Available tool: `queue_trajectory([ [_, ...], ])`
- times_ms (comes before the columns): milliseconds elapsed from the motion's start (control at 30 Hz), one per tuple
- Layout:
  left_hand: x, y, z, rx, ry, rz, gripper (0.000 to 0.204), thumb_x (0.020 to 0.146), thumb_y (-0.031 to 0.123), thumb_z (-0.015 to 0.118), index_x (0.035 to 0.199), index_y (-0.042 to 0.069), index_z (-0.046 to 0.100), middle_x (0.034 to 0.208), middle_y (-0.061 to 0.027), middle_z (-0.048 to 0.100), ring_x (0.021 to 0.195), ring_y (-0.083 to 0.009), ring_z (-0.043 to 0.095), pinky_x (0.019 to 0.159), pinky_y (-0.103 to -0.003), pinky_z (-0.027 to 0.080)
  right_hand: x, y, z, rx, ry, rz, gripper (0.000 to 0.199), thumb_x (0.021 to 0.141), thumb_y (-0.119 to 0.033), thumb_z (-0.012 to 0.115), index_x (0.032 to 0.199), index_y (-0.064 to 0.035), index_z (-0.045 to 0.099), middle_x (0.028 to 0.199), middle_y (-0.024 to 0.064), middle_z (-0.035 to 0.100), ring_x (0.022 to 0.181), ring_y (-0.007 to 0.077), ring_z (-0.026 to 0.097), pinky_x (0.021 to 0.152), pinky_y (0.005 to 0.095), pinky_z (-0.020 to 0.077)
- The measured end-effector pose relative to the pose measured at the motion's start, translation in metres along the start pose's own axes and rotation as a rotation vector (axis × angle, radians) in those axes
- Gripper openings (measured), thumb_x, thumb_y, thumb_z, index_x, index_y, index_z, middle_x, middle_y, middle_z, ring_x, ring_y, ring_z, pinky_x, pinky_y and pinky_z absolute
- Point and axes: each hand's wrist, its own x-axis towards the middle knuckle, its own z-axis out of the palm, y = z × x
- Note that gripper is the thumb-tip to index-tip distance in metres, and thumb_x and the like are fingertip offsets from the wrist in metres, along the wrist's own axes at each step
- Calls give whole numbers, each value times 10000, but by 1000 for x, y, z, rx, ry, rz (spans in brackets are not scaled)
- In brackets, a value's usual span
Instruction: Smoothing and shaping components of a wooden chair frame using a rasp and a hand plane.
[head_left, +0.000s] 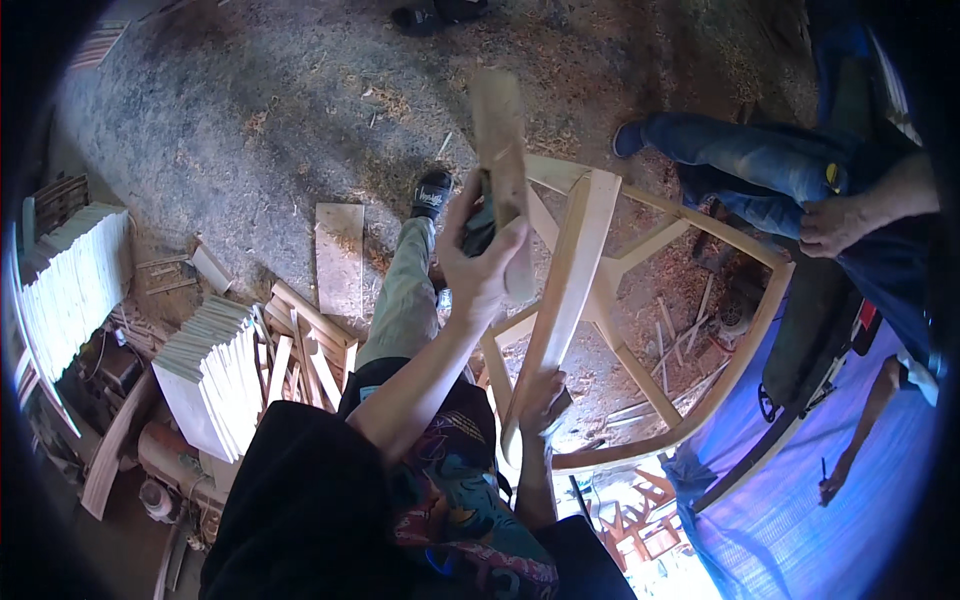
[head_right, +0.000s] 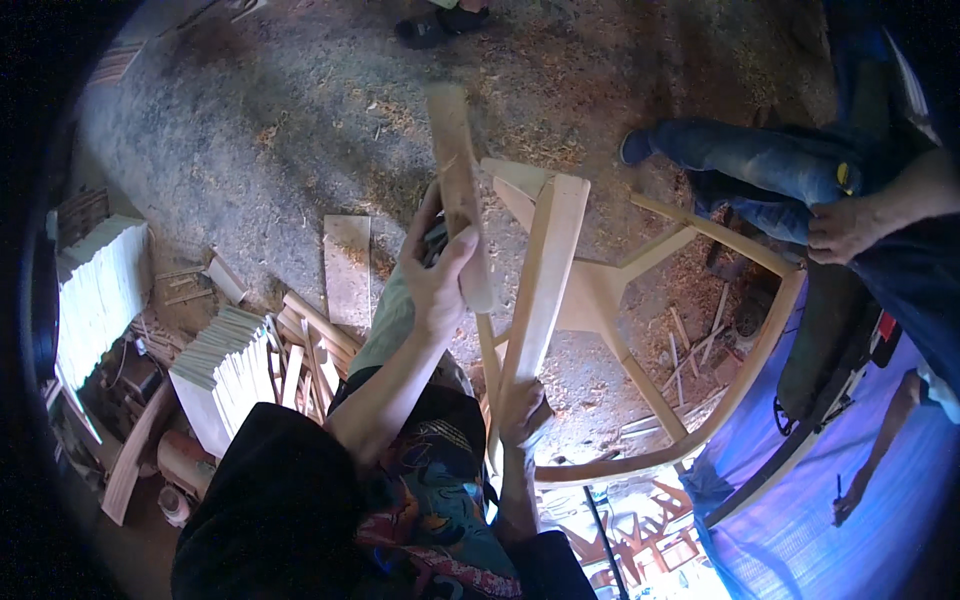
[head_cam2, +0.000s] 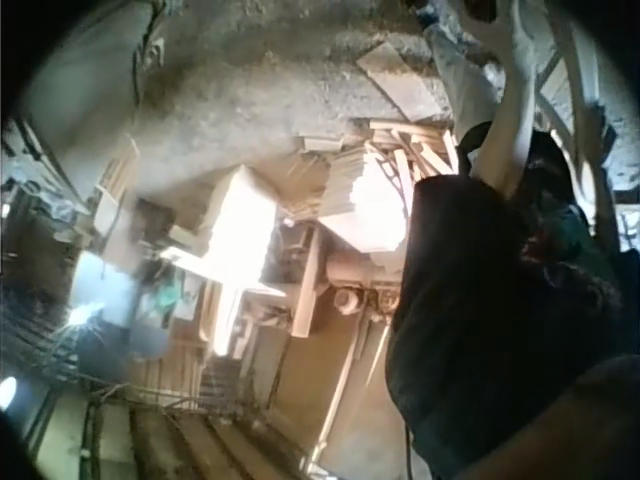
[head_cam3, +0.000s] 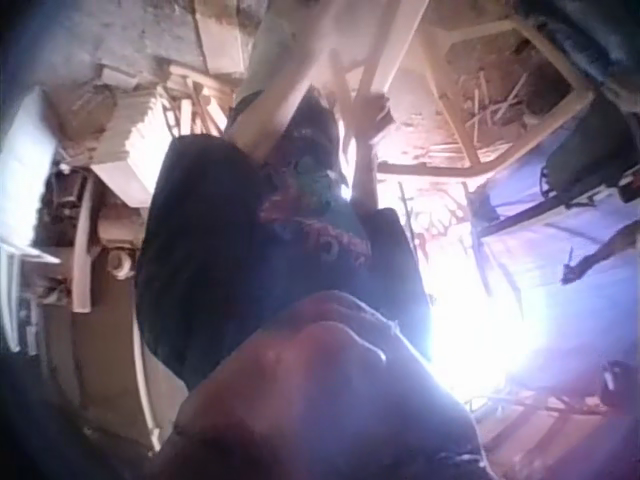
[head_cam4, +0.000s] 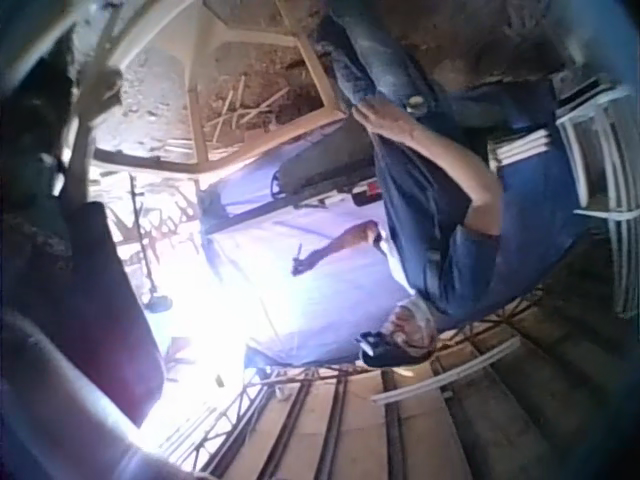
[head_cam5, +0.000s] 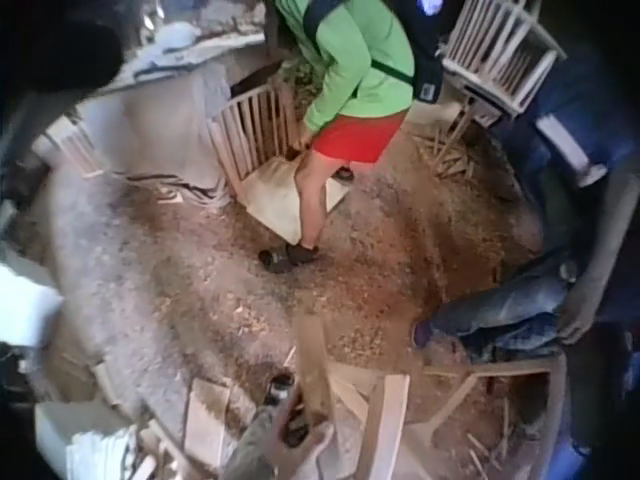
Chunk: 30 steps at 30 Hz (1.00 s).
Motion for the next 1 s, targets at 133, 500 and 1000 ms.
queue_trajectory([
  [133, -22, 3, -7, 214, 22, -57, 696, 726, 198, 785, 1291, -54, 466, 1082, -71, 540, 970, -138, 542, 882, -263, 427, 1, 9, 5, 77, 33, -12, 503, 1012, -345, 288, 667, -30, 473, 542, 78, 471, 484, 189, 415, 454, 380, 301],
  [500, -26, -16, 17, 373, -237, 212, 681, 682, 138, 798, 1259, -50, 488, 1108, -105, 518, 1049, -180, 518, 938, -290, 400, 2, 9, 3, 52, 14, -26, 477, 1002, -324, 323, 663, -21, 468, 564, 102, 497, 504, 203, 455, 469, 361, 322],
  [1000, -39, 5, -1, 670, -116, 159, 717, 656, 108, 790, 1287, -23, 476, 1140, -144, 479, 1067, -237, 508, 919, -325, 421, -5, 24, 7, 190, 38, 50, 260, 962, -234, 374, 786, -66, 464, 646, 70, 480, 589, 172, 443, 519, 322, 347],
])
